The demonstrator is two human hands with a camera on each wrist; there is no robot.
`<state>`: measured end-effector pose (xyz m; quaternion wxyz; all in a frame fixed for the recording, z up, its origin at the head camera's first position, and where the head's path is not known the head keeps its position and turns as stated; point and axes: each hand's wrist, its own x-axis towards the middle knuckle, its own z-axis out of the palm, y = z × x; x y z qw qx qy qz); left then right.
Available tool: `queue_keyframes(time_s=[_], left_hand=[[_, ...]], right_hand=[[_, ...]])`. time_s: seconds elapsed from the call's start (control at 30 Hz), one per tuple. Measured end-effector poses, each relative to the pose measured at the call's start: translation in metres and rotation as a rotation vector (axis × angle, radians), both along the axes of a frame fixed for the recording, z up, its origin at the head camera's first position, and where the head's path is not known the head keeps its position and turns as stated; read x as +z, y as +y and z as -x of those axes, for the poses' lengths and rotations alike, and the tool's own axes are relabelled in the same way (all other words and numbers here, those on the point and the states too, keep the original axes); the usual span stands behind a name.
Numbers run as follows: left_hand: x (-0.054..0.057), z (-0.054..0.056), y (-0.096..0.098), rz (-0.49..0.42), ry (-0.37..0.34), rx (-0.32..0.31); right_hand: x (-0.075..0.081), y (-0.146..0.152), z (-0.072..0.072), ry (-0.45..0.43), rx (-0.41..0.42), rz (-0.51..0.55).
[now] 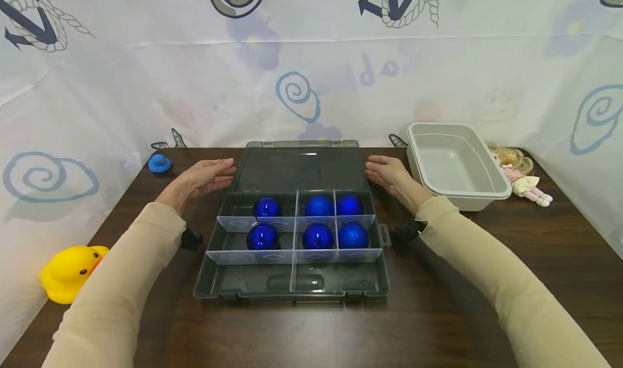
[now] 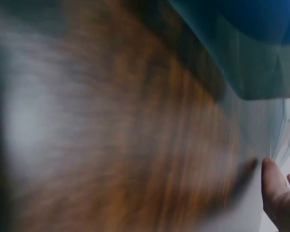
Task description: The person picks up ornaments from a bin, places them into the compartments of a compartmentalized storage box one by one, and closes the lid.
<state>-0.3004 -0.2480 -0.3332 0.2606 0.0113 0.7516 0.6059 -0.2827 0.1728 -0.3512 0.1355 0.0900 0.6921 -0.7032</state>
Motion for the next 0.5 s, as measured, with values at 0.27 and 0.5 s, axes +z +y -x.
queue_keyframes(time_s=[0.27,0.5], left_hand=[[-0.005,0.015,0.003,-0.007,-0.026,0.015],[-0.003,0.019,0.008,0.015,0.019,0.091]], right_hand=[[-0.005,-0.006,0.018,-0.038,-0.005,-0.078],[-0.002,-0.007,0.024,-0.003,-0.037,-0.046]])
